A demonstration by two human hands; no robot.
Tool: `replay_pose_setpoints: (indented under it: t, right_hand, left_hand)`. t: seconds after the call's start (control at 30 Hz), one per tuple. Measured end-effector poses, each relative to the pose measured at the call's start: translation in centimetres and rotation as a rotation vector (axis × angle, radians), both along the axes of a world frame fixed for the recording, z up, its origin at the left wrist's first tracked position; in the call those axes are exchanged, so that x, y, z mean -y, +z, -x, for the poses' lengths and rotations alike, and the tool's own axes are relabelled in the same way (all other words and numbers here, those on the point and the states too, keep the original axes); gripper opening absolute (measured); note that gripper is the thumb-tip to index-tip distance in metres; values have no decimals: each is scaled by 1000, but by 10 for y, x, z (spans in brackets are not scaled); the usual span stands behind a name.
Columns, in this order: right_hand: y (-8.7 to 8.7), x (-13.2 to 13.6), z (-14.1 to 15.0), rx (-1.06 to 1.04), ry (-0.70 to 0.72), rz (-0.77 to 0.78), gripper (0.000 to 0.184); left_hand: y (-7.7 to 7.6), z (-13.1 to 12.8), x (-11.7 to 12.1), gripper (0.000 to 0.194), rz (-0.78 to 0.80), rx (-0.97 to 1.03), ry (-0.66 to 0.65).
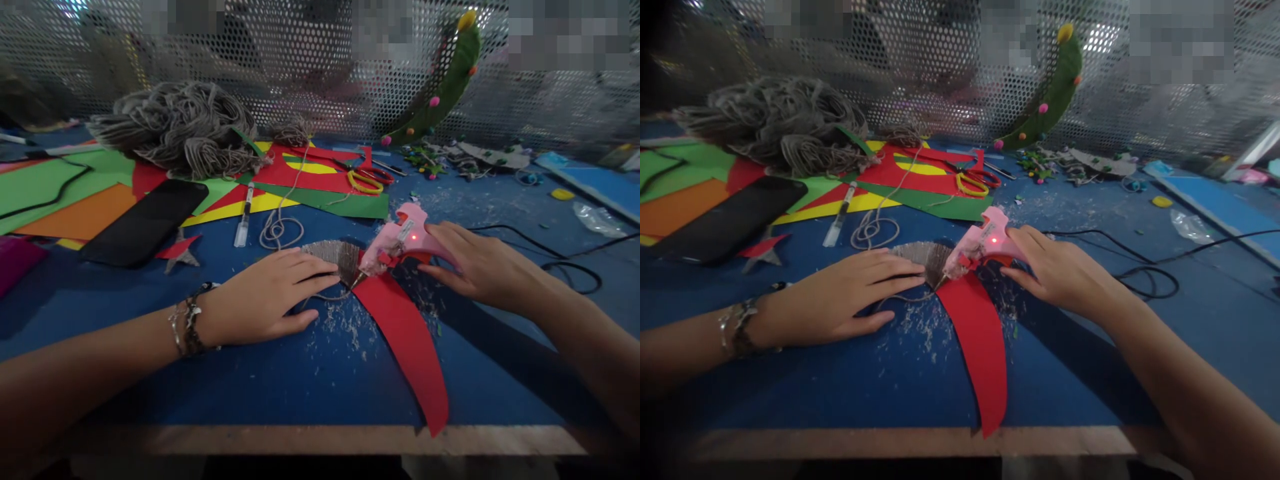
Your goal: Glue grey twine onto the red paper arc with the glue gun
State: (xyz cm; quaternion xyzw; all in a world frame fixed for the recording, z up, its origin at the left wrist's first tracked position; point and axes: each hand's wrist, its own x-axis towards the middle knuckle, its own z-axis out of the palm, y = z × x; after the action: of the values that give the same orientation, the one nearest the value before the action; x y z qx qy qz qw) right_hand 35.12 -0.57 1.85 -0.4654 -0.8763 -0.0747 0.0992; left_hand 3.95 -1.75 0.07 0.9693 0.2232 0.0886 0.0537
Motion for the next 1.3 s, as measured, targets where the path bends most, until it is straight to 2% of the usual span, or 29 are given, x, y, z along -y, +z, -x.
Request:
replay_pose_setpoints:
  t: [0.2,0.7,1.1,1.3]
  right_hand:
    - [-1,0,0,23,5,10,65]
    - [-4,-2,-4,25,-29,-31,65]
    - [3,-1,0,188,5,-213,68]
    - [3,-2,-1,211,26,-291,63]
  left_hand:
    - [-1,0,-1,43,8,17,-19]
    - [-2,0,-1,42,-1,20,-8]
    - [-2,1,-1,41,-25,18,-18]
    - [-2,1,-1,42,-18,7,-1]
